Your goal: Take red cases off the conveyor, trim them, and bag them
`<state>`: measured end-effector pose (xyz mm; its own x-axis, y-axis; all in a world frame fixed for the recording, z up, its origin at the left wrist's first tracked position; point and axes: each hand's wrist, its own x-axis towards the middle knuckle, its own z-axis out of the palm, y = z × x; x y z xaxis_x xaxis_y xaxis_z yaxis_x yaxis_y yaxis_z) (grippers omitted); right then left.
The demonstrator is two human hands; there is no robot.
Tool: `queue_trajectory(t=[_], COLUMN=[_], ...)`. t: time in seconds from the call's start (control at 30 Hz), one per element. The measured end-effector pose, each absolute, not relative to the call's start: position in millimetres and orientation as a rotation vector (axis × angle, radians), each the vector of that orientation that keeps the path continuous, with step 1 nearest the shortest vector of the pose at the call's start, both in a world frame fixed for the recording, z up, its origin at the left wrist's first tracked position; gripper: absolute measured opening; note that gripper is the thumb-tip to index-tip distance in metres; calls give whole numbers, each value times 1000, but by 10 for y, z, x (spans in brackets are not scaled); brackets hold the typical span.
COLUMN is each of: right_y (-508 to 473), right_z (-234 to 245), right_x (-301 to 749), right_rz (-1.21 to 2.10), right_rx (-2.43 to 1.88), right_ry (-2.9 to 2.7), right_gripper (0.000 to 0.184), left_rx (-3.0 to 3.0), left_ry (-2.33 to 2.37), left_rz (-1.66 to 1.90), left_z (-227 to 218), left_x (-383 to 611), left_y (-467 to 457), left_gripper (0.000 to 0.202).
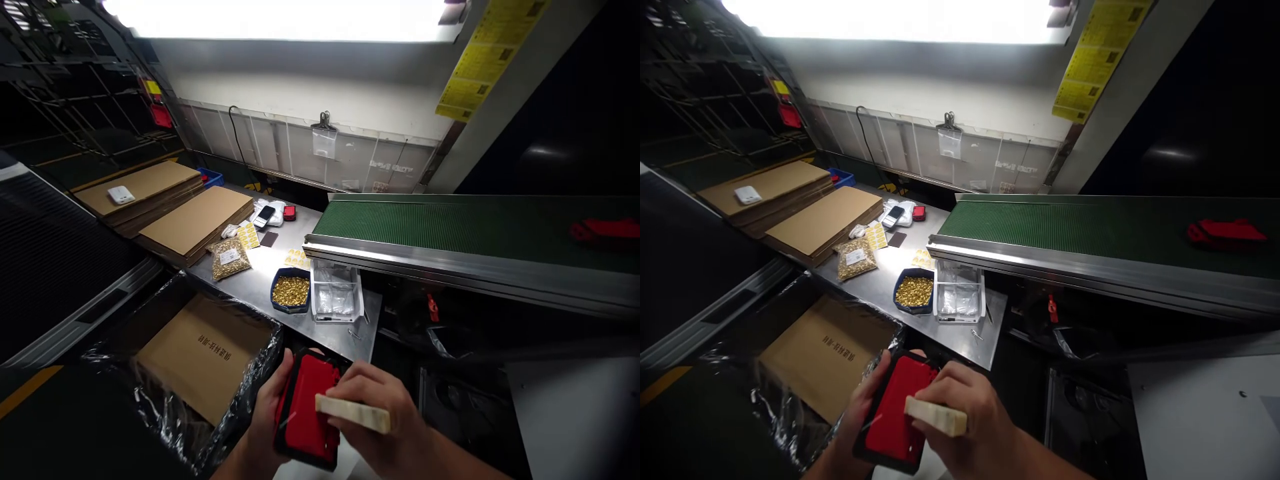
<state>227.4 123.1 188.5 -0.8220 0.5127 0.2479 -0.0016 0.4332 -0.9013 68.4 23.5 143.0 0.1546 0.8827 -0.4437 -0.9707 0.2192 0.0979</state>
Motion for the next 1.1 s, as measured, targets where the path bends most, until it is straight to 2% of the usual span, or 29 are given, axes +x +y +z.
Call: queue_trajectory(t=[0.53, 0.73, 0.9, 1.1], right_y=[1183, 1356, 1278, 1342], right_z=[1919, 1974, 2035, 2050], right_x=[1819, 1965, 1905, 1819], right_rz=[1292, 1236, 1414, 1356], right_rx=[-478, -776, -629, -587], right_ry=[-2126, -1910, -1984, -2131], right_gripper=[23, 16, 15, 11], left_rx=[-219, -118, -127, -210], left_ry=[337, 338, 407, 443], left_rz=[1326, 1357, 1417, 1347], left_z=[1411, 1440, 1450, 1503], left_x=[276, 138, 114, 181], left_y=[251, 325, 383, 512], left_gripper=[46, 48, 44, 46])
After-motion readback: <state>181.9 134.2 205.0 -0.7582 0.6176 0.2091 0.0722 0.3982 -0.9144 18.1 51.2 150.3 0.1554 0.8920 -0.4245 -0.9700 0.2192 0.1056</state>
